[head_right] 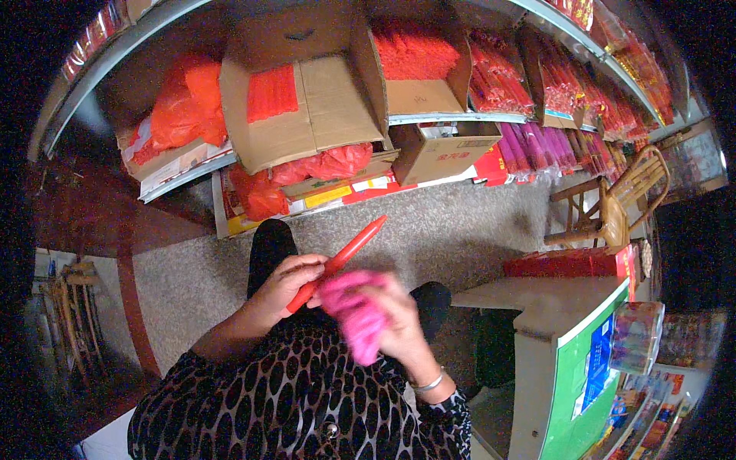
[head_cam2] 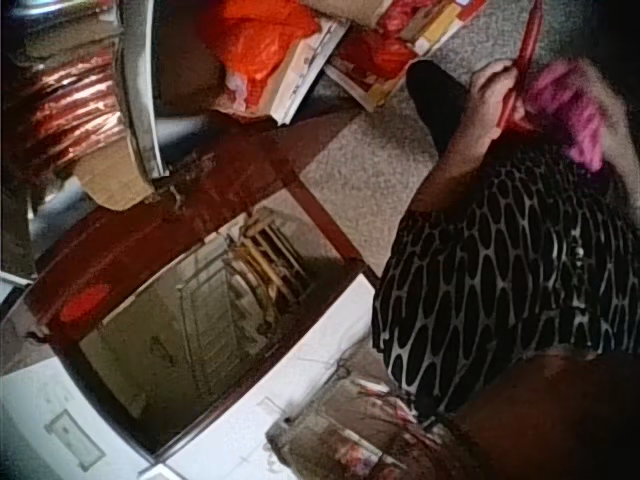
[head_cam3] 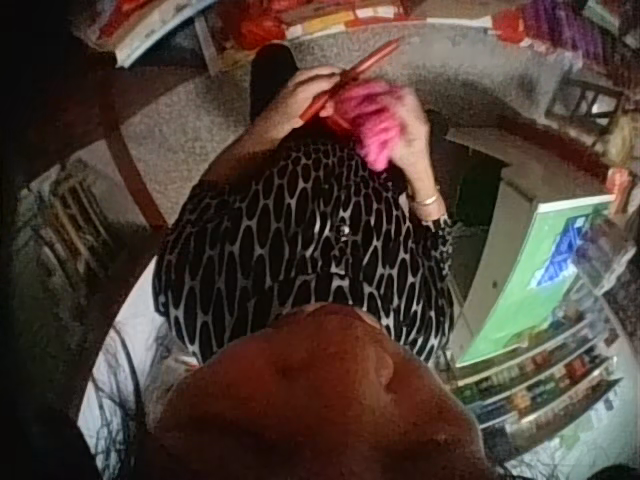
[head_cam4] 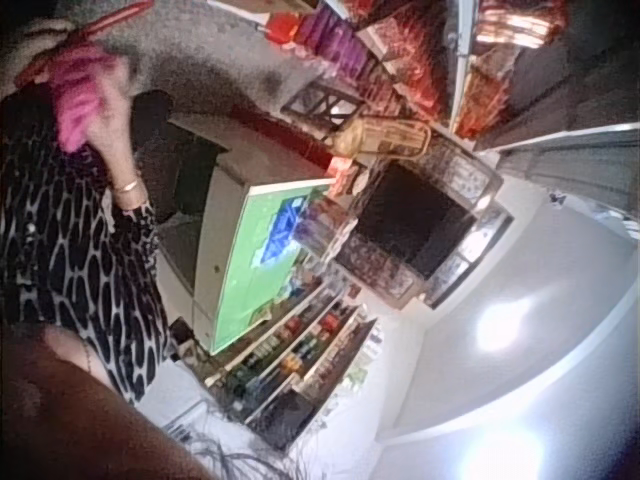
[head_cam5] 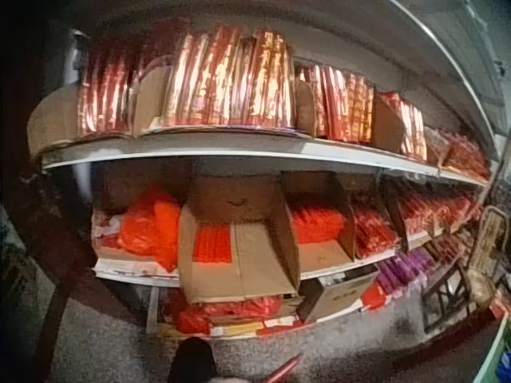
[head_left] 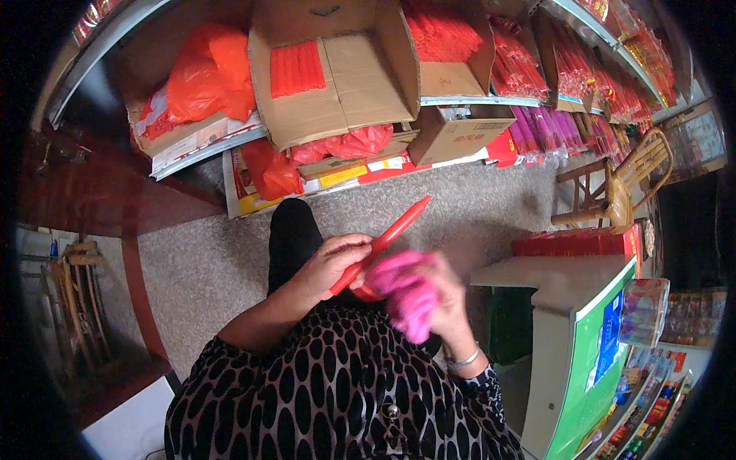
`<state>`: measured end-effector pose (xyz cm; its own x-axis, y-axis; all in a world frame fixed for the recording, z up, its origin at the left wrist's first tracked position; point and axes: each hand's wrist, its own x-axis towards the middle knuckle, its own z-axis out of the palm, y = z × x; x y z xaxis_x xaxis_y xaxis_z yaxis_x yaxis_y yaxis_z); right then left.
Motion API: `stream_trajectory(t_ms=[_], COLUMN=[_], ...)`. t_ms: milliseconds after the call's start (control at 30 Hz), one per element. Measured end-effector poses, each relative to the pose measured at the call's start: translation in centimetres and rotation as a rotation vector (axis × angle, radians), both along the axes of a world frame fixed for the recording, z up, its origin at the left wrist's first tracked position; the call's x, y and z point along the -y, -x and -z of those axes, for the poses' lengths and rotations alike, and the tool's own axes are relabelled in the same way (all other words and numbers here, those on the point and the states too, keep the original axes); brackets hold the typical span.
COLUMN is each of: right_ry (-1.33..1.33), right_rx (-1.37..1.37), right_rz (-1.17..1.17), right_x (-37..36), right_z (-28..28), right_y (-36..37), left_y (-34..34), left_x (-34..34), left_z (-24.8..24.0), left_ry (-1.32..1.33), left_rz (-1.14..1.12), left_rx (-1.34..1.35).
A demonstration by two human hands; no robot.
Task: The person picks up red candles from a cardboard box on a shelf and wipes each one by hand with a pink cloth.
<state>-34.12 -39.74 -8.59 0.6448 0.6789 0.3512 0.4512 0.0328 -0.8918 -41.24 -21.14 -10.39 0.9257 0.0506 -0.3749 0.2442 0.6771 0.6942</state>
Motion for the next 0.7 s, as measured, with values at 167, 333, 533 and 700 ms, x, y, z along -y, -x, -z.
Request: stream_trajectory(t_ms=[167, 333, 533, 700], right_ry=[0.061, -0.301, 0.014, 0.071], right_rx=[0.020, -0.327, -0.101, -0.033], right_rz=[0.048, 0.470, 0.003, -0.149], right_x=[-1.0, 0.6, -0.2, -1.4], right_z=[0.4, 0.9, 0.3, 0.2], right_y=[-0.8, -6.0, -0.7, 1.0], left_y=[0.4, 0.8, 0.4, 0.0], left_x=[-0.8, -1.1, -0.5, -0.5], left_z=[0.0, 0.0, 0.4, -0.2], left_ry=[0.039, 0.140, -0.017, -0.301], left_rz=[0.159, 0.159, 0.013, 0.112], left_rx=[0.125, 0.035, 0.058, 0.174])
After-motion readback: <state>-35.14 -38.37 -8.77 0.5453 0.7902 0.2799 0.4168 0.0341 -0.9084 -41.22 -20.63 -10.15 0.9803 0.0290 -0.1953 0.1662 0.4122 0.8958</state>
